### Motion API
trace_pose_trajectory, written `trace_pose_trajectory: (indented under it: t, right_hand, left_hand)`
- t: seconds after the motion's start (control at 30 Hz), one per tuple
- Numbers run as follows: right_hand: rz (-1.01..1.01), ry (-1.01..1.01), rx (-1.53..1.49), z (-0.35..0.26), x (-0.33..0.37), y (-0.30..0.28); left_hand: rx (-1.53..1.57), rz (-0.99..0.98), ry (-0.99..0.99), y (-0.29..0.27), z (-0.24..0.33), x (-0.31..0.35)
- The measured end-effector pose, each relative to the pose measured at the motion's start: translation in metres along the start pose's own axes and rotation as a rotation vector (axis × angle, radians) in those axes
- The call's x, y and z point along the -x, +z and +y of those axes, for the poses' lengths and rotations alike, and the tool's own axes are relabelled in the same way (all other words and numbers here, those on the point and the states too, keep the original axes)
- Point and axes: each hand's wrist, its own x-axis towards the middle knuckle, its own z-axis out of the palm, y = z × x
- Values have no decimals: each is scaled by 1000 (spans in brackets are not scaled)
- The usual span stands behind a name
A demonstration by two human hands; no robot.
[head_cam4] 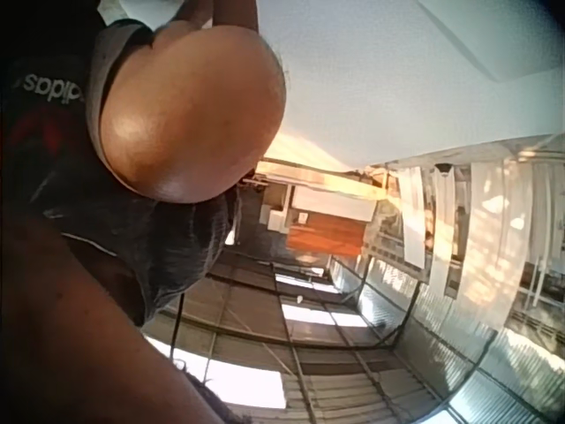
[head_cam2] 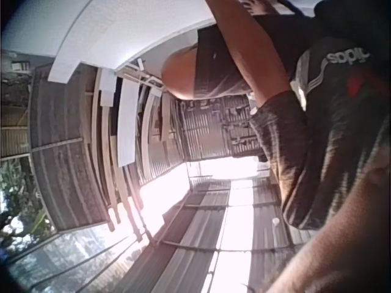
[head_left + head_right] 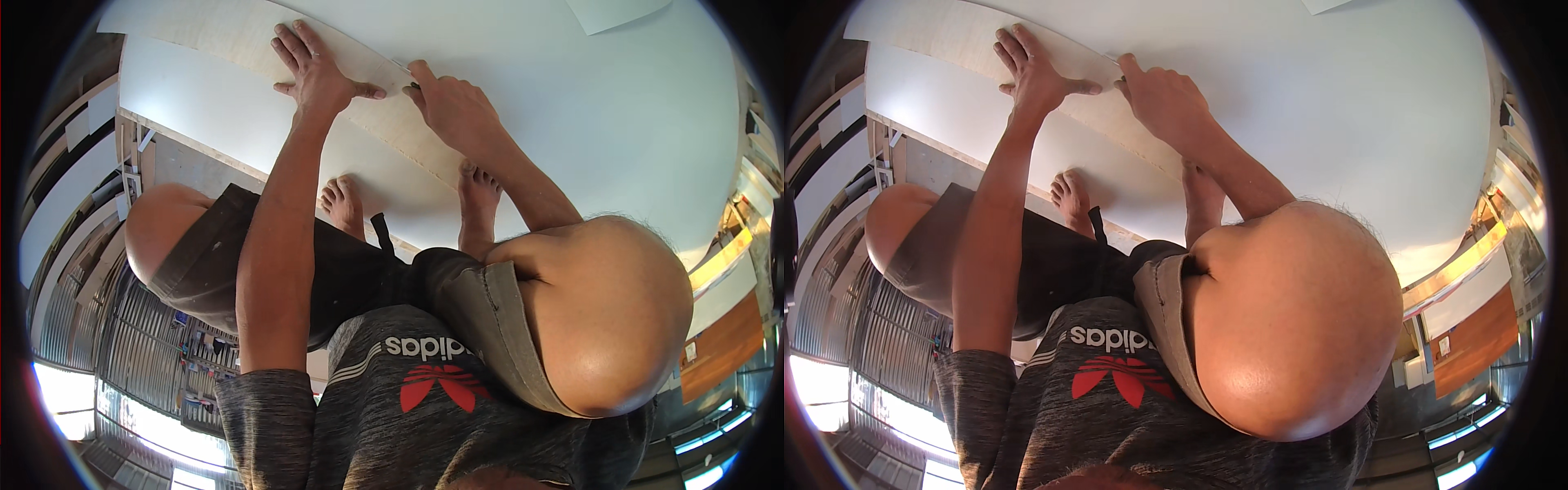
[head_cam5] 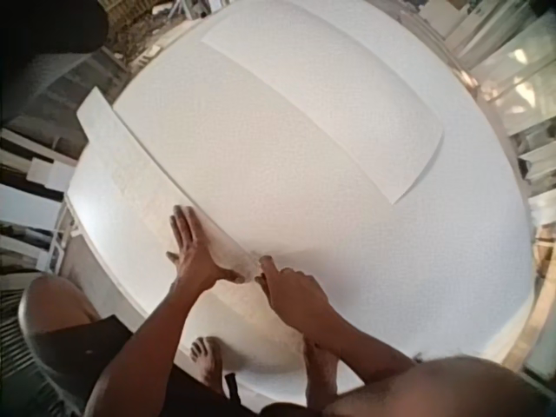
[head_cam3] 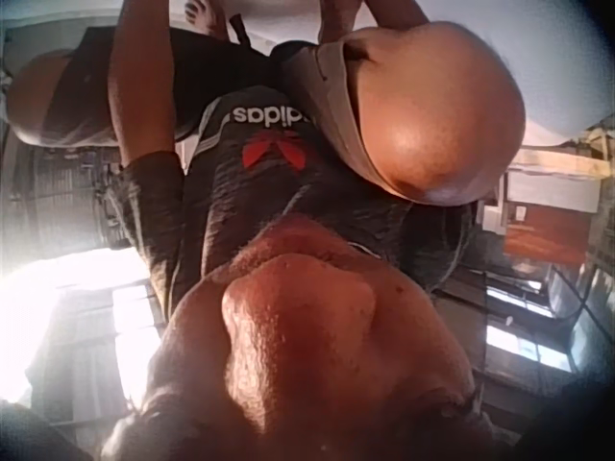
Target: Using a utility knife to cut a thin white laminate sheet along a template guide on a workbench.
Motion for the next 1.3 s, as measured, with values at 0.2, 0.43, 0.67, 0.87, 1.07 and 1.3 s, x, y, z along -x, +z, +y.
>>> trace_pose_trajectory:
  t: [0.2, 0.43, 0.67, 0.87, 1.07, 1.3]
  right_hand:
    - [-98, 49, 4, -21, -11, -2]
    - [-105, 79, -41, -17, -8, 0]
    - [-62, 69, -24, -15, -14, 0]
    - [-99, 65, -14, -20, -14, -7]
    - [-85, 49, -48, -11, -18, 4]
    - [-51, 10, -31, -8, -15, 11]
  left_hand:
    - [3, -3, -5, -1, 0, 1]
    - [39, 21, -7, 2, -2, 2]
    - [-6, -26, -46, -3, 0, 2]
    - [-17, -34, -47, -1, 2, 1]
    - [8, 9, -9, 1, 2, 0]
    - [3, -8, -26, -1, 1, 3]
